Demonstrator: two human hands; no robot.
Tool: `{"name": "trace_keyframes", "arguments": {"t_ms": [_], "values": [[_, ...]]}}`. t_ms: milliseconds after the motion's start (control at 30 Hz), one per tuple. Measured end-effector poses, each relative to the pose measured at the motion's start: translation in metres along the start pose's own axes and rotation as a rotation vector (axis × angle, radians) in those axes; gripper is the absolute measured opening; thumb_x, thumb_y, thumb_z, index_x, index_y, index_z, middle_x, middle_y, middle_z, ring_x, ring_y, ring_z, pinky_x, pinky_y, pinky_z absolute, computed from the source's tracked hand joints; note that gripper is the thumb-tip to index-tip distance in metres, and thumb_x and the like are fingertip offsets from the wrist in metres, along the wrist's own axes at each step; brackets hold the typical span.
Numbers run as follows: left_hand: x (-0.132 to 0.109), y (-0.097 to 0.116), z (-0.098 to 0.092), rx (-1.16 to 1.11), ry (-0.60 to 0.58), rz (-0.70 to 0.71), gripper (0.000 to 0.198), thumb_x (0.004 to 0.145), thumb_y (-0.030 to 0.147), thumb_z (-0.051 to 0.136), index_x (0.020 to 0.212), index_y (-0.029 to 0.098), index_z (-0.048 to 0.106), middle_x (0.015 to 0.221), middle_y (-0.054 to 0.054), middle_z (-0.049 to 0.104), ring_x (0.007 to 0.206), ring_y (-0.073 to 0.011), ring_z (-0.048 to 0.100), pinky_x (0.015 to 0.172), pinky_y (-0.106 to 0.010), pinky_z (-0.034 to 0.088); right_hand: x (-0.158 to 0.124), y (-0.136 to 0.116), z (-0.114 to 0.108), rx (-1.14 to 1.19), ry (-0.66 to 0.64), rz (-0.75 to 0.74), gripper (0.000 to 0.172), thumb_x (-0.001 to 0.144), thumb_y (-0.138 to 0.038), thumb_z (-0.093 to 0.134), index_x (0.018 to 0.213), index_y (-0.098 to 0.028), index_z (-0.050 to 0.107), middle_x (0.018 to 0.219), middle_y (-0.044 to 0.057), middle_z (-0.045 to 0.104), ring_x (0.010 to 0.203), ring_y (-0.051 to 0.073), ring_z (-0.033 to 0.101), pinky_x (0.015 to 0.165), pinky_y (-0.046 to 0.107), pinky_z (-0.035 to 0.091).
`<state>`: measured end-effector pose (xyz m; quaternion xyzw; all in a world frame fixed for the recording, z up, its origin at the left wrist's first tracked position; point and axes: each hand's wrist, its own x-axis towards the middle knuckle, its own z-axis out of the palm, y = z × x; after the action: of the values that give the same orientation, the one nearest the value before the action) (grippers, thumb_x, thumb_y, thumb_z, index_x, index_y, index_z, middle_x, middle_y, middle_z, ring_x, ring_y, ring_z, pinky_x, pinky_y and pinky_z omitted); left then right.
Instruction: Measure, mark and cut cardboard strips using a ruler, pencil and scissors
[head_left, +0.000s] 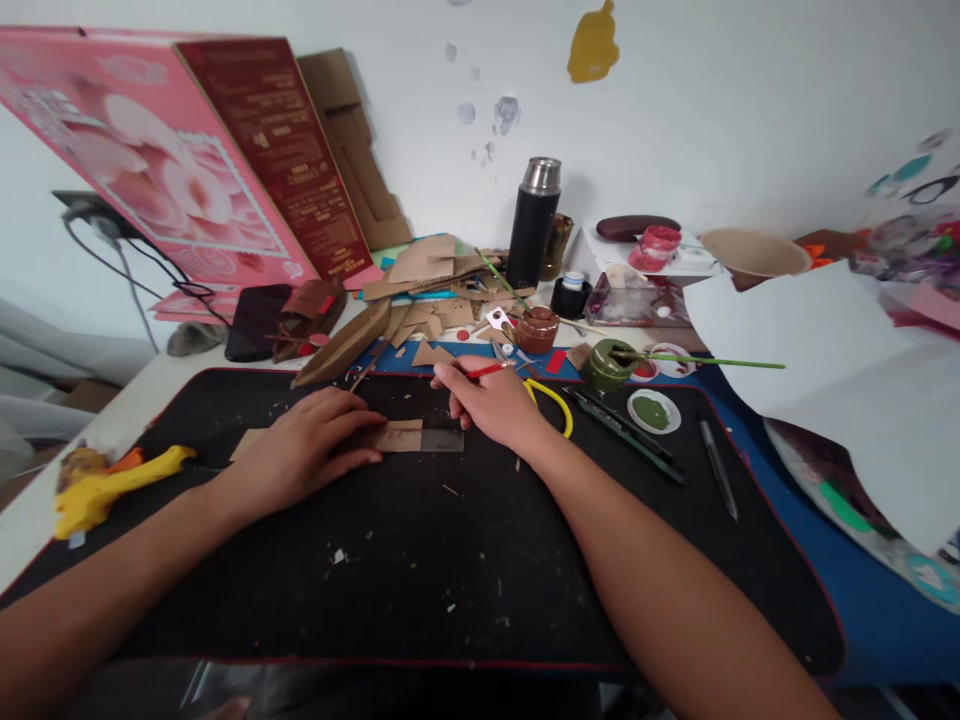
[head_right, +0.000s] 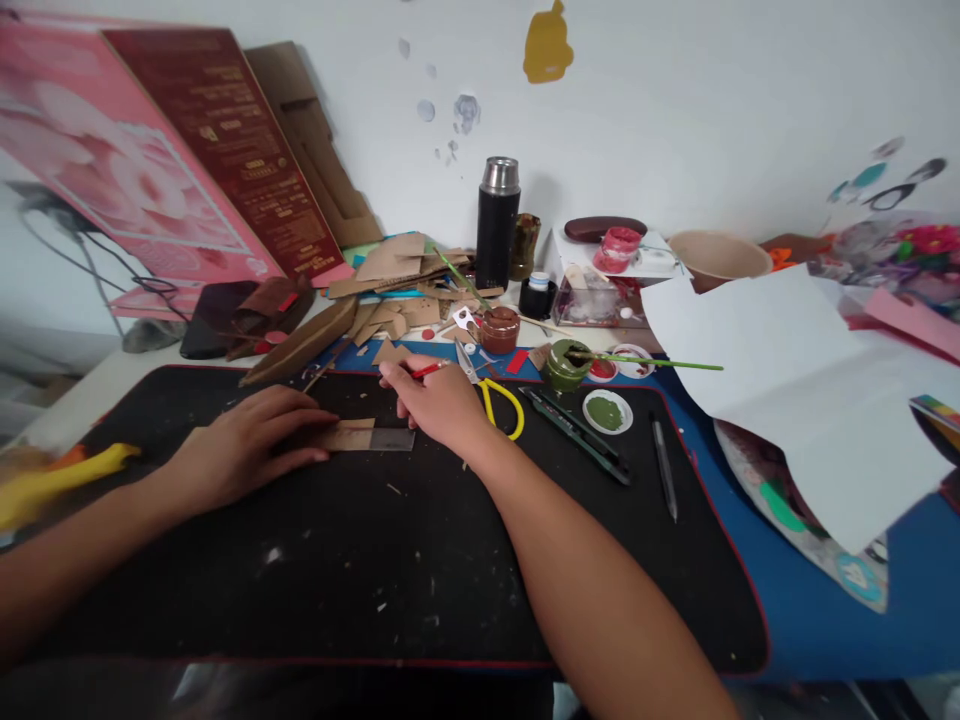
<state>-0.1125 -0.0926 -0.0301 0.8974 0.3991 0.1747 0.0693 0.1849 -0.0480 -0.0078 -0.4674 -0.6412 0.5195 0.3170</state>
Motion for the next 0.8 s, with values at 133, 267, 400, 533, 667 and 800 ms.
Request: {"name": "trace_keyframes", "arguments": {"t_ms": [133, 267, 400, 533, 667, 800], "values": [[-0.004, 0.013, 0.004, 0.012, 0.034, -0.014, 0.032, 0.108, 0.048, 0.061, 0.123, 0.026, 0.078, 0.117, -0.01, 0.075, 0.109, -0.0286, 0.07, 0.099, -0.044, 0.056, -0.002, 0.0, 0.001, -0.019, -0.002, 0.01, 0.033, 0.109, -0.045, 0.059, 0.092, -0.02, 0.073, 0.061, -0.003, 0.065, 0.048, 0.011, 0.06, 0.052, 0.027, 0.044], [-0.005, 0.022, 0.004, -0.042, 0.048, -0.105, 0.032, 0.106, 0.051, 0.062, 0.117, 0.023, 0.074, 0.12, -0.011, 0.073, 0.113, -0.0291, 0.069, 0.103, -0.046, 0.055, -0.001, 0.004, 0.004, -0.025, -0.004, 0.006, 0.033, 0.108, -0.046, 0.059, 0.094, -0.021, 0.073, 0.062, -0.002, 0.066, 0.048, 0.012, 0.061, 0.052, 0.027, 0.046], [0.0, 0.025, 0.0, -0.067, 0.02, -0.236, 0.031, 0.102, 0.053, 0.064, 0.105, 0.023, 0.068, 0.119, -0.011, 0.072, 0.109, -0.0305, 0.068, 0.098, -0.047, 0.055, -0.001, 0.005, 0.005, -0.044, 0.003, -0.004, 0.032, 0.109, -0.045, 0.058, 0.094, -0.021, 0.073, 0.062, -0.003, 0.066, 0.049, 0.012, 0.062, 0.054, 0.027, 0.047], [0.011, 0.027, -0.011, -0.114, -0.096, -0.285, 0.022, 0.099, 0.046, 0.063, 0.095, 0.024, 0.066, 0.103, -0.007, 0.07, 0.099, -0.0288, 0.066, 0.091, -0.044, 0.051, -0.001, 0.005, 0.005, -0.053, 0.01, 0.003, 0.032, 0.109, -0.045, 0.058, 0.095, -0.02, 0.074, 0.062, -0.003, 0.066, 0.05, 0.012, 0.062, 0.053, 0.026, 0.046], [0.025, 0.029, -0.027, -0.234, -0.249, -0.371, 0.017, 0.094, 0.04, 0.063, 0.092, 0.024, 0.065, 0.093, -0.004, 0.068, 0.084, -0.0235, 0.062, 0.077, -0.036, 0.047, 0.0, 0.005, 0.005, -0.01, 0.013, 0.017, 0.032, 0.109, -0.045, 0.058, 0.095, -0.02, 0.074, 0.062, -0.003, 0.065, 0.05, 0.012, 0.061, 0.052, 0.025, 0.046], [0.035, 0.036, -0.044, -0.319, -0.356, -0.41, 0.013, 0.088, 0.037, 0.066, 0.089, 0.024, 0.062, 0.085, -0.001, 0.066, 0.076, -0.0202, 0.058, 0.069, -0.032, 0.041, 0.0, 0.004, 0.004, 0.026, 0.007, 0.019, 0.032, 0.109, -0.043, 0.058, 0.093, -0.02, 0.074, 0.061, -0.004, 0.064, 0.046, 0.011, 0.057, 0.049, 0.024, 0.043]]}}
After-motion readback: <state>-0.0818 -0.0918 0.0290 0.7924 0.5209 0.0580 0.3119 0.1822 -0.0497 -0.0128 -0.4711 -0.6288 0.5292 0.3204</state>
